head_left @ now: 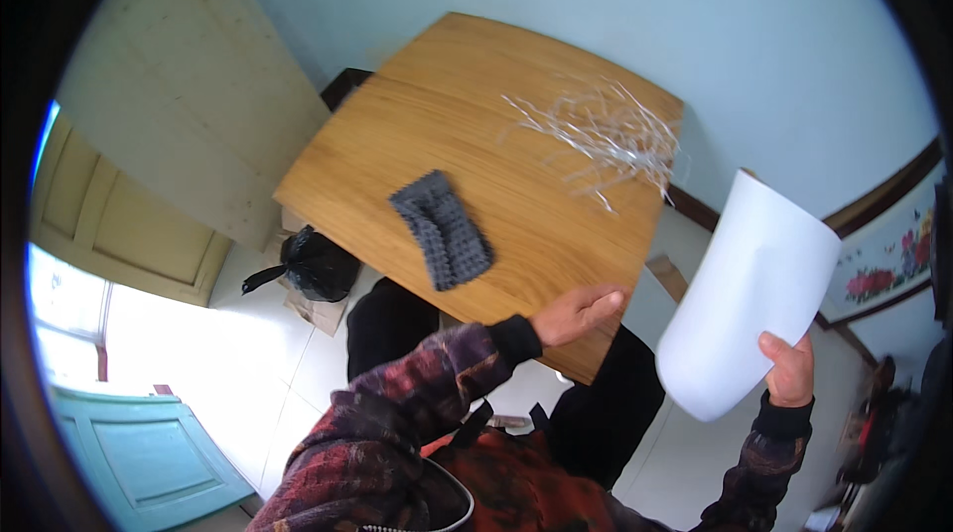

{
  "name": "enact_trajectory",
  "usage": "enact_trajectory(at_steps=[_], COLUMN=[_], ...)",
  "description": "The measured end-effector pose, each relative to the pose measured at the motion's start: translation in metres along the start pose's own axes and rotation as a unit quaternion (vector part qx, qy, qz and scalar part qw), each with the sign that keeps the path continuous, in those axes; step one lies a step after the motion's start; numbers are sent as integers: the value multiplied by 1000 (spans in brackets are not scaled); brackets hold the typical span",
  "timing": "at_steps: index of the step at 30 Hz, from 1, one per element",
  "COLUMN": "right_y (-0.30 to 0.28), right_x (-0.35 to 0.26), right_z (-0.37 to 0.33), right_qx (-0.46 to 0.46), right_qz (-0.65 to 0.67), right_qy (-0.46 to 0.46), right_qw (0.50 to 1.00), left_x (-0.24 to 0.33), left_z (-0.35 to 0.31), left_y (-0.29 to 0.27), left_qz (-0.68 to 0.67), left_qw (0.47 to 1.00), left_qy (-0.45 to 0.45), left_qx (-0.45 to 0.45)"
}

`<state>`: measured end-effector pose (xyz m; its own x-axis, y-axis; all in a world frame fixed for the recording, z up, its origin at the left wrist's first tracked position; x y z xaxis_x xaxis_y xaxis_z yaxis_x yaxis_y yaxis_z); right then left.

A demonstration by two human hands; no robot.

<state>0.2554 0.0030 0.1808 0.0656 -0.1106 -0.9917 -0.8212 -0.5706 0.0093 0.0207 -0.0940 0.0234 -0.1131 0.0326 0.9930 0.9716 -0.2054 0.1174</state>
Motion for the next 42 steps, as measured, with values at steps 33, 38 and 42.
enact_trajectory(at_steps=[33,38,42], right_y=[436,422,398], right_x=[159,140,158], right_z=[242,175,149], right_qx=[-238,-254,-205], right_qz=[-85,-431,-556], right_qy=[115,-289,-300], right_qw=[961,816,748], left_x=[29,33,13], left_z=[-272,-268,-273], left_y=[-455,-453,-461], left_qz=[350,383,340], left_qw=[820,819,838], left_qy=[-307,-268,-253], left_qx=[332,332,344])
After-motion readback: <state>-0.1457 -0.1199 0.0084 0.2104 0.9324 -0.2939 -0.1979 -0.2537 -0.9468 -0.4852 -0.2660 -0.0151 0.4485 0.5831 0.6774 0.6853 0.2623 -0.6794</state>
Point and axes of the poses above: each hand's wrist, its own z-axis towards the middle knuckle, its own y-axis out of the palm, x = y × z, the point moved 5 cm from there along z, towards the middle knuckle
